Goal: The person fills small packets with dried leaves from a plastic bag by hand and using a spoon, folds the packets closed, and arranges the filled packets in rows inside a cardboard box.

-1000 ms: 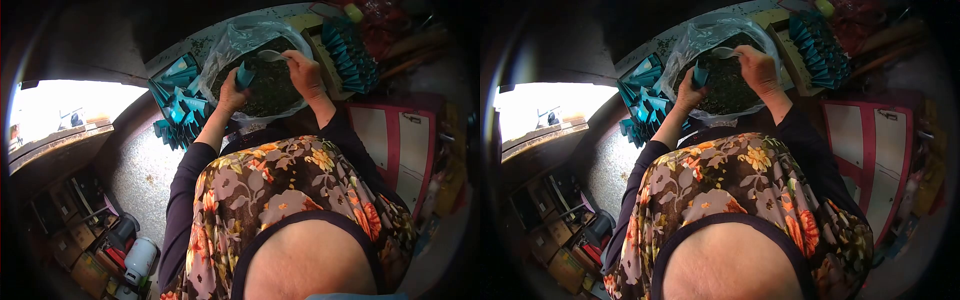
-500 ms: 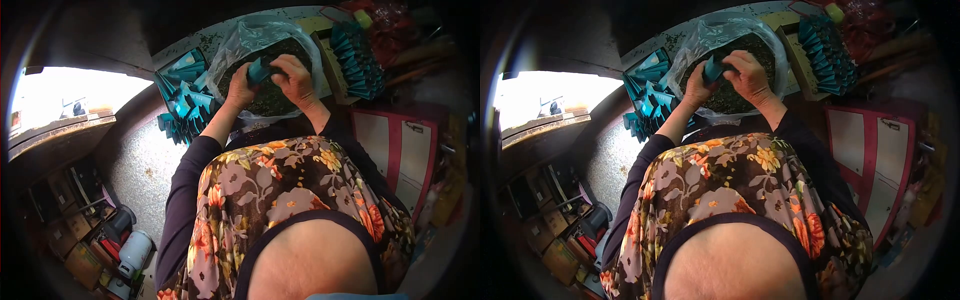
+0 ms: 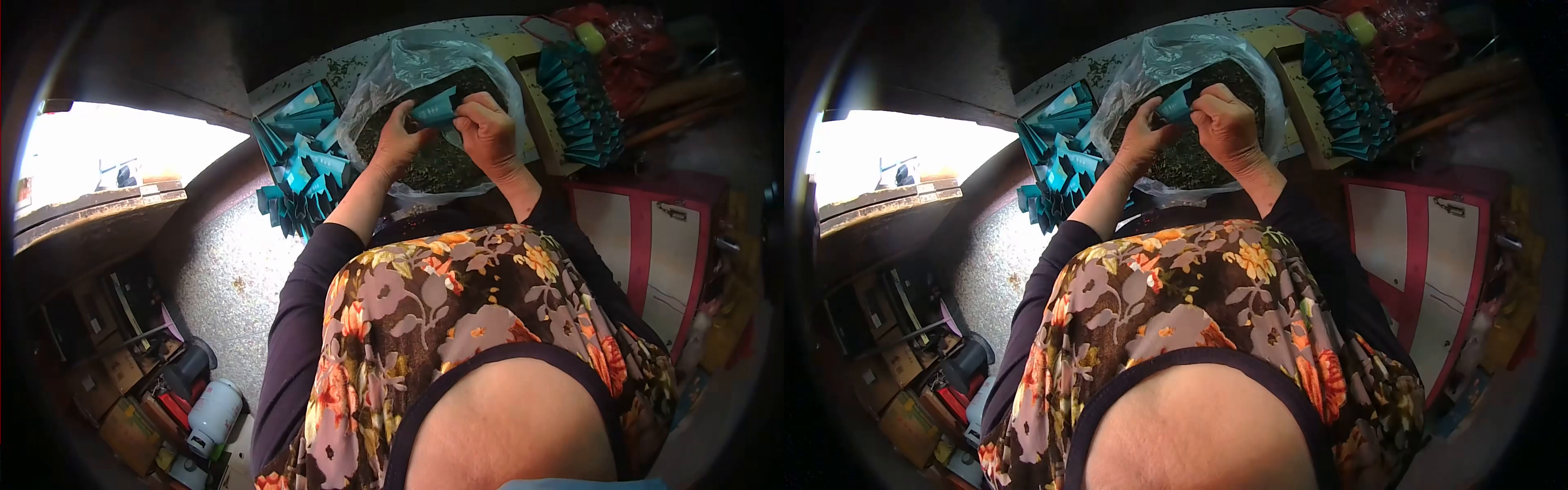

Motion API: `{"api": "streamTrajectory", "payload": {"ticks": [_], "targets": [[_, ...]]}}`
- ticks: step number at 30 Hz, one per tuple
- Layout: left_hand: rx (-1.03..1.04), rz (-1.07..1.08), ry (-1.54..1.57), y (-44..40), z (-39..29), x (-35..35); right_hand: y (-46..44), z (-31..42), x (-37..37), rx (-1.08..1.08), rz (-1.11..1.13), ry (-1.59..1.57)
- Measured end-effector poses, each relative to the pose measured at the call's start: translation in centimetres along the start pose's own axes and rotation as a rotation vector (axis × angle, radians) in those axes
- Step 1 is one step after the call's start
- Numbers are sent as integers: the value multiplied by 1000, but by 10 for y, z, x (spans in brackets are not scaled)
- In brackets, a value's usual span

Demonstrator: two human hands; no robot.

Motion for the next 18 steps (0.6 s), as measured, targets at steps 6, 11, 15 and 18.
{"api": "streamTrajectory", "payload": {"ticks": [6,11,15,18], "targets": [[40,69,60,-4,-1,13,1,-4,2,-9,35,32],[79,-109,-199,7,-14,3,-9,0,-10,-18,-54,56],[420,-327,-430,15,-55,12,-7,16,0,-28,-32,115],[278,-236,-417,16,-56,13,-3,13,6,42,26,-1]]}}
Point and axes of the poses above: each hand's wrist, its own y-axis away from the middle knuckle, its own x-axis out of the palm, z = x × y, the point moved 8 cm from there along -y, towards the middle knuckle, and after that the axes turned 7 degrees about -x, right-handed, at the moved point
